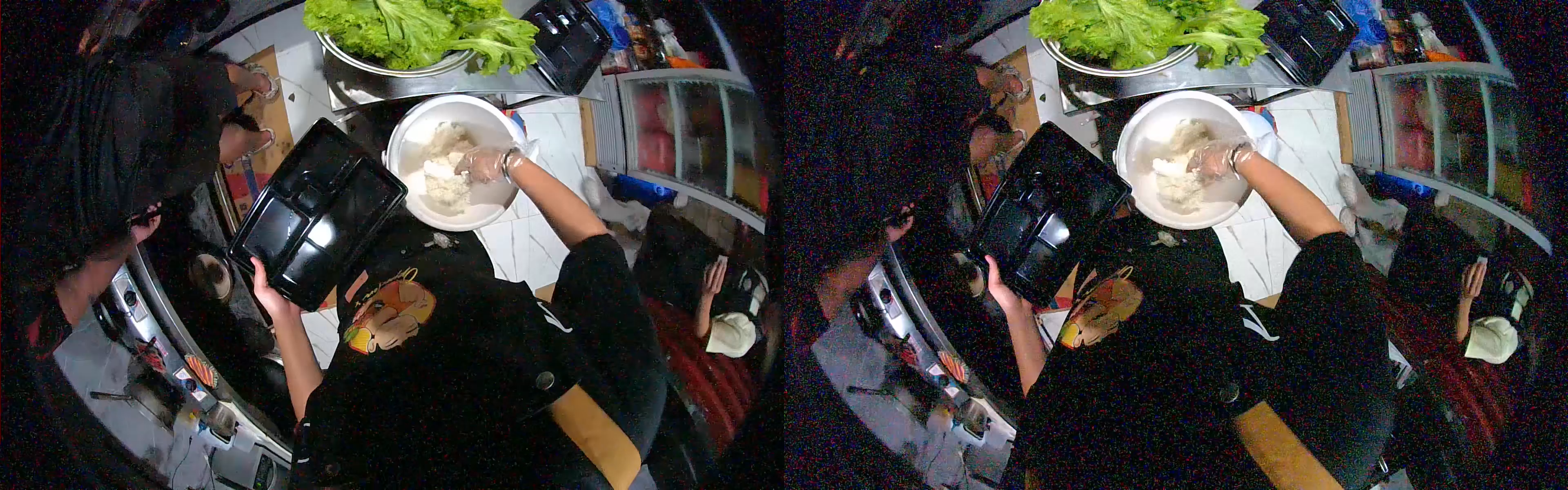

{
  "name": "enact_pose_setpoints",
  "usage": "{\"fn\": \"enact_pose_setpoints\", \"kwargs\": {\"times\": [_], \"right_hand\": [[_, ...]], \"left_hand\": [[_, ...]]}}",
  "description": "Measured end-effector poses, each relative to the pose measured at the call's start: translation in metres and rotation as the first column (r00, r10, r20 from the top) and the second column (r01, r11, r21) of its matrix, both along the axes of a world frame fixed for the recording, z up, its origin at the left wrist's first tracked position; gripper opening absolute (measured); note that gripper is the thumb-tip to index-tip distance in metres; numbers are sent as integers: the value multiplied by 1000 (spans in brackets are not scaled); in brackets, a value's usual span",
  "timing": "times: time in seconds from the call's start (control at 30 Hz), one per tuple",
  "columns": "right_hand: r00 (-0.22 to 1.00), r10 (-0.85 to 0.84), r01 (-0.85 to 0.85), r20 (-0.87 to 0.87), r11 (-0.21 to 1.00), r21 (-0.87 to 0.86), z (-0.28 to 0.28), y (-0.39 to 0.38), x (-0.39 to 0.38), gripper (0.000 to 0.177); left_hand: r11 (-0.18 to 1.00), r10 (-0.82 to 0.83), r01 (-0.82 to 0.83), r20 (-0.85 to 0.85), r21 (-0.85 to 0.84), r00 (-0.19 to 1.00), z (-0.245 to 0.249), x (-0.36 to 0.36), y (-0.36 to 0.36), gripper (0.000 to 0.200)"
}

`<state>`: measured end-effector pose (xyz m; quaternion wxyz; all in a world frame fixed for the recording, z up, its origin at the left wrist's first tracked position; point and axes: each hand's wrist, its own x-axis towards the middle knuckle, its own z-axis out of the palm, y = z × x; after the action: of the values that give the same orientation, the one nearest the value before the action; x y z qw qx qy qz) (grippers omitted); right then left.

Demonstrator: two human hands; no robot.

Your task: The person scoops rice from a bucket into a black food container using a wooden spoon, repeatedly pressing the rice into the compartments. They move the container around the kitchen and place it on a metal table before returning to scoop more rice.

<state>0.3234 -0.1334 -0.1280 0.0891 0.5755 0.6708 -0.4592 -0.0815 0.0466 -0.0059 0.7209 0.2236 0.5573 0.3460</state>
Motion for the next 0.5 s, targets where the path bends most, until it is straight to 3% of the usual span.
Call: {"fn": "enact_pose_setpoints", "kwargs": {"times": [0.03, 0.07, 0.13, 0.23, 0.27, 0.33, 0.37, 0.43, 0.47, 0.5], "right_hand": [[1000, -21, 23, -19, 995, 99, 9, 0, 0, 46], [1000, -23, 24, -11, 995, 98, 19, -1, 0, 46], [970, -240, 240, -49, 971, -6, 42, -4, -1, 43], [945, -325, 323, 36, 945, 56, 40, -12, -5, 39], [949, -312, 310, 42, 949, 58, 34, -12, -4, 39], [966, -116, 63, 231, 972, 227, 11, -10, -8, 38], [967, -107, 53, 230, 972, 229, -17, -9, -9, 38], [948, -98, 75, 302, 993, 88, -73, 2, -17, 38], [955, -118, 128, 273, 992, -16, -33, 18, -30, 39], [956, -119, 126, 269, 992, -9, -36, 20, -36, 39]], "left_hand": [[1000, -4, 4, 9, -1, 1000, -3, 1, 2, 49], [1000, -17, 17, 14, 7, 1000, -5, 0, 5, 48], [999, -21, 21, -11, 24, 1000, -6, 5, 6, 48], [999, -32, 31, 34, 18, 999, -9, 4, 9, 49], [997, -27, 25, 25, 69, 999, -10, 3, 9, 48], [998, -33, 29, 61, 55, 998, -12, 0, 8, 47], [999, -26, 23, 69, 42, 997, -15, -1, 6, 46], [999, -15, 11, 61, 52, 998, -11, -2, 0, 46], [999, 4, -7, 75, 41, 997, -10, -4, -3, 46], [999, 20, -23, 87, 29, 996, -9, -6, -5, 46]]}}
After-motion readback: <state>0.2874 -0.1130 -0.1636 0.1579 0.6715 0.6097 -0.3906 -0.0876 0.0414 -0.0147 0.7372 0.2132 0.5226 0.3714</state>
